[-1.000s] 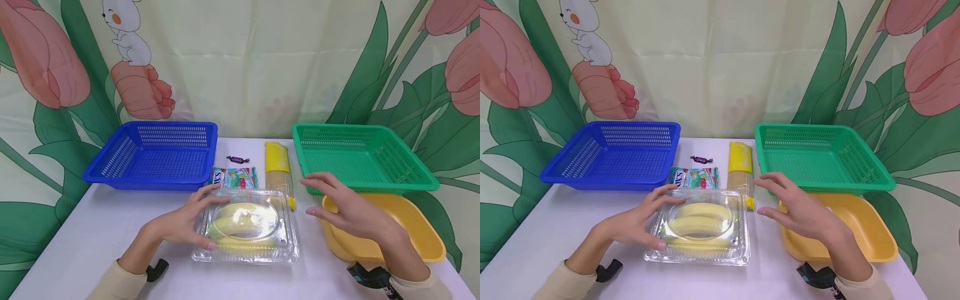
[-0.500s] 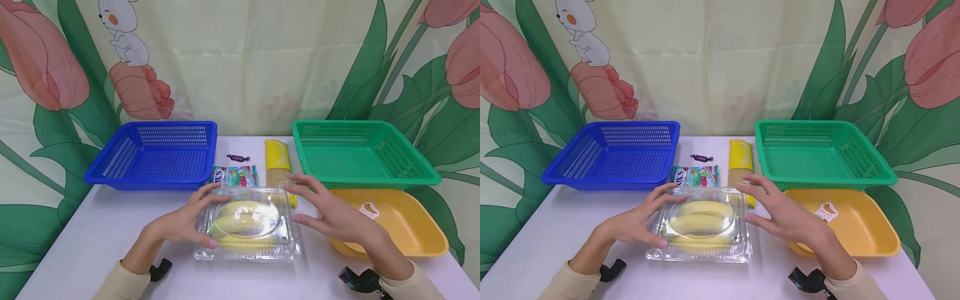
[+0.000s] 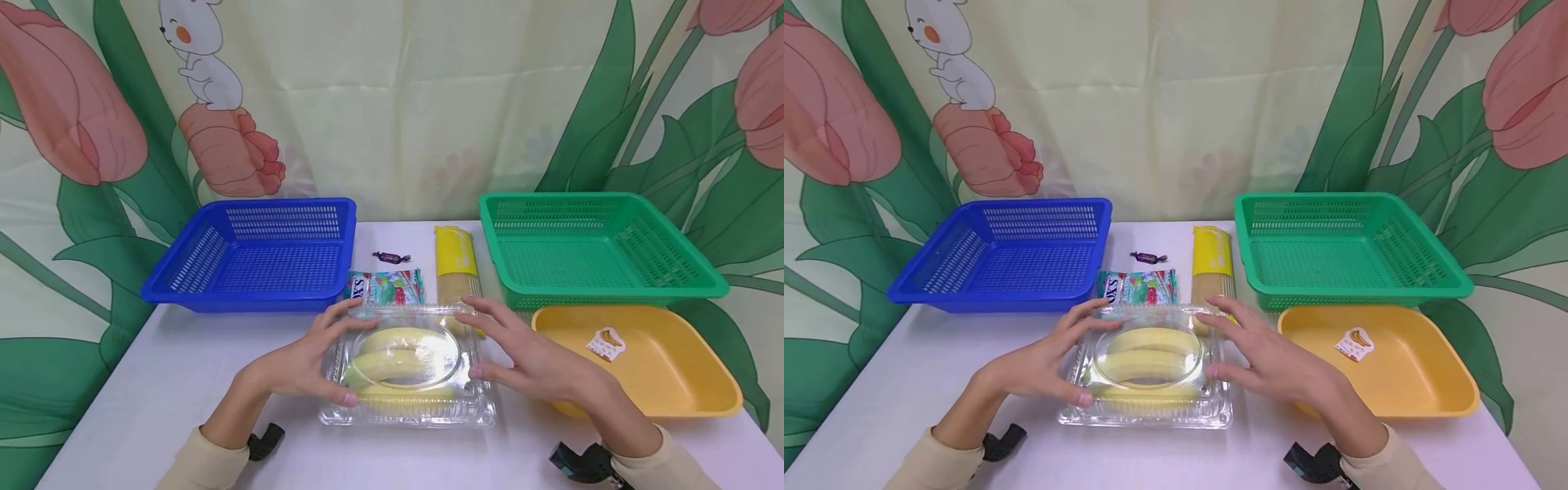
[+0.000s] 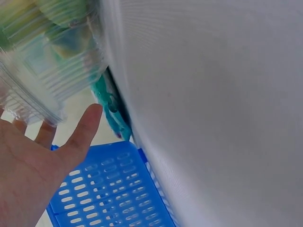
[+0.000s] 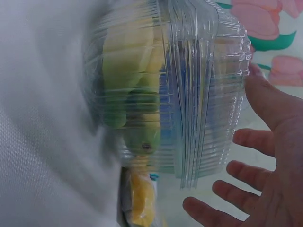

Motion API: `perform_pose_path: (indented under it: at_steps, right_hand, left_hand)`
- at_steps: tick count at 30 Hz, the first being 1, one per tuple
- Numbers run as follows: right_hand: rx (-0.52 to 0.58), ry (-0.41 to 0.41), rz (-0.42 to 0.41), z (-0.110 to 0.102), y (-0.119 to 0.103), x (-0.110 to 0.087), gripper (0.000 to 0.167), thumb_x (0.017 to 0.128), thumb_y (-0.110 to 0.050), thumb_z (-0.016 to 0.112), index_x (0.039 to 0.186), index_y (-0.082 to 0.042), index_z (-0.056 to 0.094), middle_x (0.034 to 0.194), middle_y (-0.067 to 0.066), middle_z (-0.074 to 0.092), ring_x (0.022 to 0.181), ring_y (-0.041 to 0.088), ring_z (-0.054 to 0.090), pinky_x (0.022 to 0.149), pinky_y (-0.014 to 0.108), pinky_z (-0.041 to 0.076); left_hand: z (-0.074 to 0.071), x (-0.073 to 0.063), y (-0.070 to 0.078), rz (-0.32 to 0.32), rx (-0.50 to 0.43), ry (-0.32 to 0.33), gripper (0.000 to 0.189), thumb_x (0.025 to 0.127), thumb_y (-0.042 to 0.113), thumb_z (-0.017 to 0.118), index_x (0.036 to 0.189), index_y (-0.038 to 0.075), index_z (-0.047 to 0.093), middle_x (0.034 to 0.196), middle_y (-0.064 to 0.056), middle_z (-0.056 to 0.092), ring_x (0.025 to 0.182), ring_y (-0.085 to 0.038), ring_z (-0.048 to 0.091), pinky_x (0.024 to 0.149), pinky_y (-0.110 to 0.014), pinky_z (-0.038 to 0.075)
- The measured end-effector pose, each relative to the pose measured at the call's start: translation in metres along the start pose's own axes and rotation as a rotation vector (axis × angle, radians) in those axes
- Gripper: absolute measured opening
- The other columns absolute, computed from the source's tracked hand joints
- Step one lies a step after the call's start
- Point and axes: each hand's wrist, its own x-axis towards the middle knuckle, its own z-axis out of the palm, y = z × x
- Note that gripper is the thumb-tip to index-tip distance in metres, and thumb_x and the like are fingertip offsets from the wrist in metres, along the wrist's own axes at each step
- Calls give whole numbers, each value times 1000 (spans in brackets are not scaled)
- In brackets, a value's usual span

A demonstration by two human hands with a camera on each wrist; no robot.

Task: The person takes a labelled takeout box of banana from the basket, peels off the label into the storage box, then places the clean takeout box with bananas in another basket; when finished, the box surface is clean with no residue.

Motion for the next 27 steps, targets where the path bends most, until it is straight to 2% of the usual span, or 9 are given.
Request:
perform_pose_path:
  at_steps: [6, 9, 15, 22, 27]
  right_hand:
    - [12, -58, 28, 3, 0, 2, 72, 97, -50, 66, 159, -32, 35, 170, 1, 16, 153, 34, 23, 109, 65, 41]
    - [21, -63, 15, 4, -1, 3, 78, 95, -50, 69, 161, -29, 31, 170, 3, 15, 153, 35, 22, 109, 66, 41]
    - [3, -66, -7, 6, -1, 2, 87, 93, -53, 71, 163, -29, 24, 170, 2, 14, 154, 33, 22, 109, 64, 42]
    - [13, -98, -2, 8, -1, 1, 94, 90, -58, 72, 164, -30, 22, 172, -2, 2, 154, 36, 24, 104, 63, 47]
    - [27, -113, 2, 10, 3, -2, 104, 83, -74, 69, 165, -34, 20, 173, -1, -4, 151, 42, 29, 98, 62, 51]
  left_hand:
    - [-4, 3, 2, -1, 13, -21, 99, 75, 47, 89, 158, 34, 37, 170, 11, -1, 156, -36, -4, 106, -85, 20]
    - [-5, 3, 2, 2, 6, -28, 99, 75, 46, 89, 158, 33, 37, 170, 9, -1, 156, -37, -3, 105, -85, 21]
    - [-3, -1, 3, 0, 35, 11, 98, 74, 49, 89, 157, 35, 40, 171, 11, -1, 156, -38, -1, 105, -84, 24]
    - [-3, -7, 9, -42, 49, 48, 92, 76, 49, 88, 155, 39, 43, 171, 10, 3, 154, -37, 4, 102, -82, 31]
    - [-4, -12, 14, -80, 62, 29, 88, 81, 51, 84, 156, 42, 40, 171, 7, 2, 155, -40, 5, 101, -81, 33]
